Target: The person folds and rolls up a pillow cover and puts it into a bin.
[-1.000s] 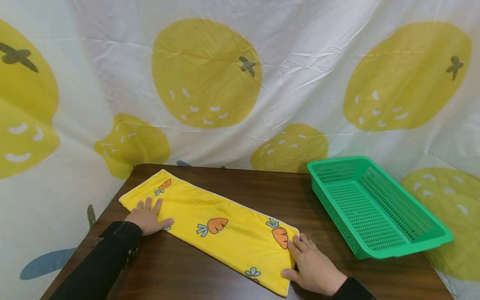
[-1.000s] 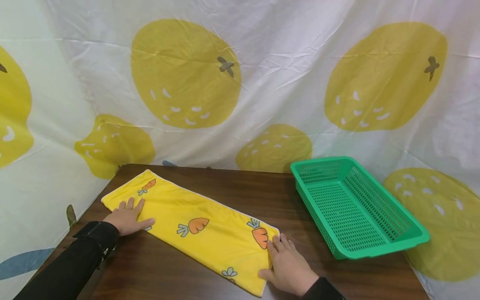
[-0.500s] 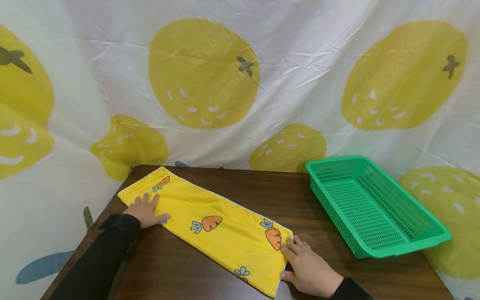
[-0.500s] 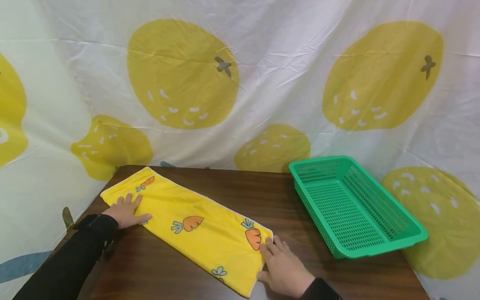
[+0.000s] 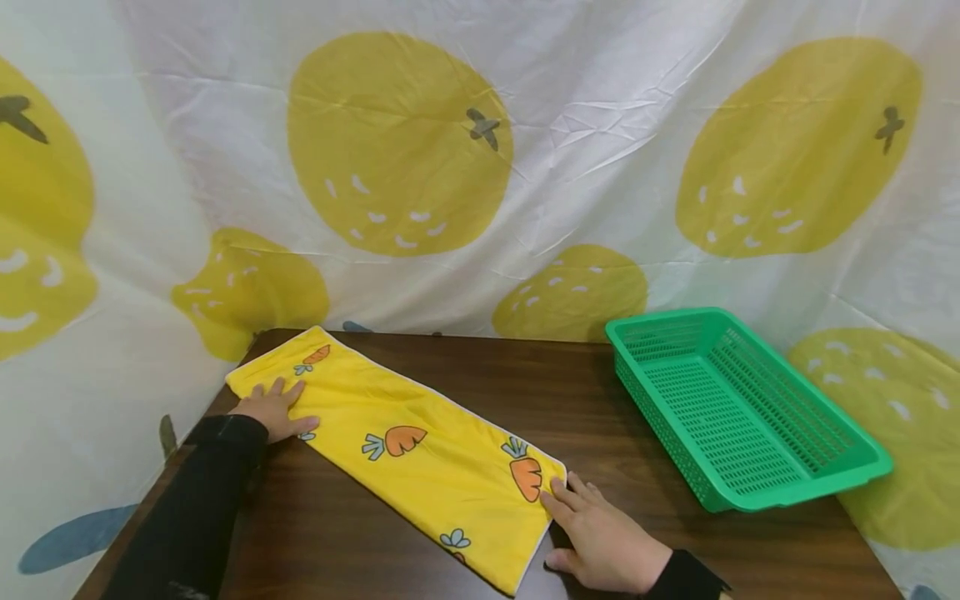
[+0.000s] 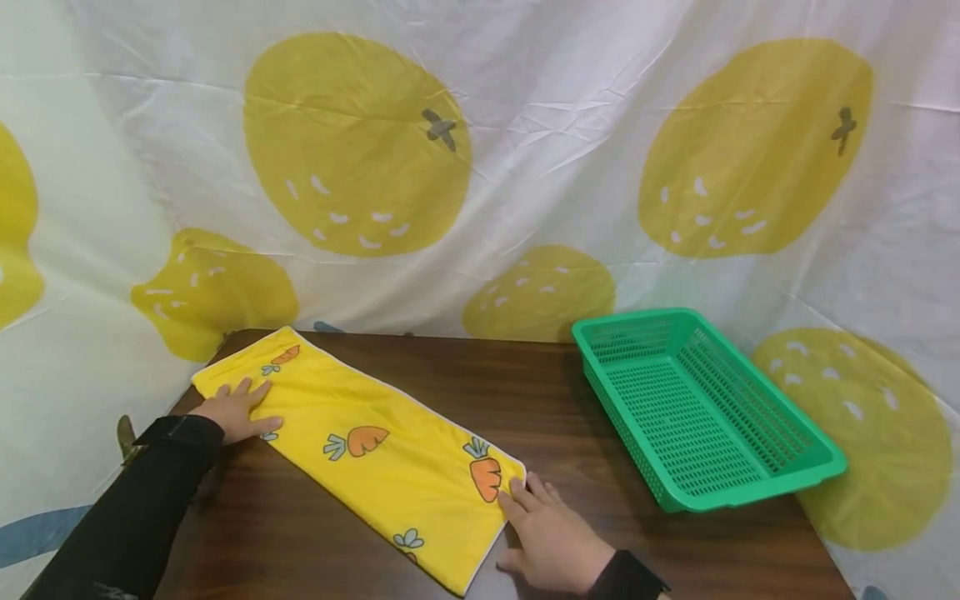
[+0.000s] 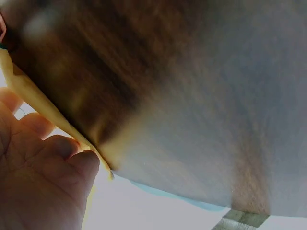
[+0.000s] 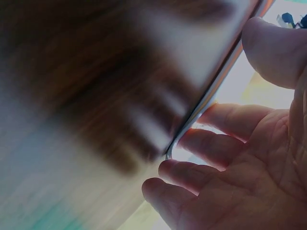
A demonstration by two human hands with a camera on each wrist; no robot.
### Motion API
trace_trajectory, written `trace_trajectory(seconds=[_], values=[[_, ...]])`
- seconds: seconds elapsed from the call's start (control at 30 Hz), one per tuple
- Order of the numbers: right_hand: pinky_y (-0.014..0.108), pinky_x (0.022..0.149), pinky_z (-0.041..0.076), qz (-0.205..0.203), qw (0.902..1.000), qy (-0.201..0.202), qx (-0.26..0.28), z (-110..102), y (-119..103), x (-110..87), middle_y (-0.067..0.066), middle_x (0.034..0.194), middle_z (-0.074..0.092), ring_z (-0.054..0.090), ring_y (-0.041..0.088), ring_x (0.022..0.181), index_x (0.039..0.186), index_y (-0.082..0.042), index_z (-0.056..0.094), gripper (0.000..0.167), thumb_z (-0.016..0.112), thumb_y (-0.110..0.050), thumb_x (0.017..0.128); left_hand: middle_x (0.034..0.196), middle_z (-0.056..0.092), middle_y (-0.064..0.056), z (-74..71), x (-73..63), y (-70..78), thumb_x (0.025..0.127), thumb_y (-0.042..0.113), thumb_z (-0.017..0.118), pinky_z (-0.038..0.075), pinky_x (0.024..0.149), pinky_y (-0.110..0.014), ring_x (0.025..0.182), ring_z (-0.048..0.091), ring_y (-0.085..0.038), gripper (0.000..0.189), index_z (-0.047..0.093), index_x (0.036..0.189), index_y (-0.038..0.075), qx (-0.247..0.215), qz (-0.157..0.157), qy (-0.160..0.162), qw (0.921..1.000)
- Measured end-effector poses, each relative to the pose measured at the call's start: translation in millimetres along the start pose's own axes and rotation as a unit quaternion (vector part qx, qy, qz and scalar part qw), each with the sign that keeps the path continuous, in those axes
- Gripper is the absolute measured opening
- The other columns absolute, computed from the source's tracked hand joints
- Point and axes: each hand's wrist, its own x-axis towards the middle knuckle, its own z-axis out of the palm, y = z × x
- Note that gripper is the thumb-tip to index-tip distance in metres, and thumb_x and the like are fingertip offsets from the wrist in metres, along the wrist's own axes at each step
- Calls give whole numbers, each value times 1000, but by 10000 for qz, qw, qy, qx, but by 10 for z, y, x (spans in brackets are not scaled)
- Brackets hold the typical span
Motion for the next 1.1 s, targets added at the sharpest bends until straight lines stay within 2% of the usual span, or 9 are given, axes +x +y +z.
trace_trajectory(seconds=[0.13, 0.17, 0.33, 0.47, 0.63, 0.73, 0.87, 1.0, 1.1], values=[[67, 121, 36, -124, 9999, -43, 31, -16, -48, 16, 23, 169, 40, 30, 50, 159, 159, -5, 48, 79, 74, -48, 99, 164, 22, -44, -25, -43, -20, 95, 79, 54, 29, 117, -78, 147, 23, -72, 109, 31, 162, -4, 70, -93, 75, 9999], [67, 121, 35, -149, 9999, -39, 51, -26, -54, 16, 23, 169, 40, 30, 51, 159, 159, -5, 48, 79, 74, -48, 99, 164, 22, -45, -71, -99, 35, 98, 70, 60, 28, 118, -78, 148, 22, -72, 103, 31, 162, -6, 80, -111, 66, 9999], [70, 120, 35, -220, 9997, 28, 54, -85, -35, 11, 22, 165, 46, 30, 54, 158, 156, -6, 53, 72, 76, -44, 98, 164, 31, -42, 35, -121, 229, 99, 51, 70, 35, 115, -76, 148, 30, -68, 89, 39, 158, -7, 231, 231, 788, 9964], [74, 119, 34, -296, 9994, 172, -37, -134, 5, 10, 20, 159, 55, 32, 57, 156, 149, -7, 61, 63, 77, -39, 98, 150, 60, -29, 129, -307, 811, 100, 40, 74, 51, 107, -65, 136, 58, -52, 64, 59, 147, -1, -33, 684, 1486, 9865], [73, 118, 35, -546, 9974, 300, -363, -194, 6, 64, 20, 148, 66, 40, 57, 152, 140, -6, 70, 51, 77, -35, 98, 104, 82, -5, 299, -825, 1854, 97, 35, 79, 62, 81, -41, 96, 76, -22, 29, 81, 114, 11, -429, 2058, 1968, 9576], [70, 118, 38, -654, 9955, 421, -534, -218, -25, 109, 20, 140, 71, 47, 55, 148, 133, -6, 74, 45, 77, -34, 98, 91, 77, 5, 414, -1144, 2406, 95, 39, 81, 55, 69, -27, 80, 68, -8, 23, 83, 102, 17, -317, 2891, 1656, 9423], [67, 116, 43, -728, 9929, 677, -647, -215, -76, 151, 22, 134, 74, 54, 53, 143, 127, -5, 77, 42, 79, -34, 96, 81, 68, 12, 548, -1386, 2911, 94, 50, 79, 47, 64, -21, 71, 55, 0, 26, 82, 97, 24, 458, 3313, 808, 9389], [65, 114, 45, -773, 9901, 908, -739, -198, -102, 163, 22, 130, 75, 57, 51, 139, 122, -4, 79, 39, 80, -32, 95, 74, 60, 10, 729, -1397, 3128, 93, 53, 78, 44, 61, -25, 65, 50, -3, 30, 78, 92, 23, 929, 3345, 140, 9377], [63, 113, 47, -744, 9892, 1011, -760, -210, -116, 166, 21, 127, 77, 59, 49, 139, 120, -4, 80, 36, 80, -30, 95, 74, 59, 9, 815, -1370, 3183, 92, 53, 80, 45, 60, -27, 64, 50, -4, 33, 74, 88, 21, 844, 3255, -141, 9417]])
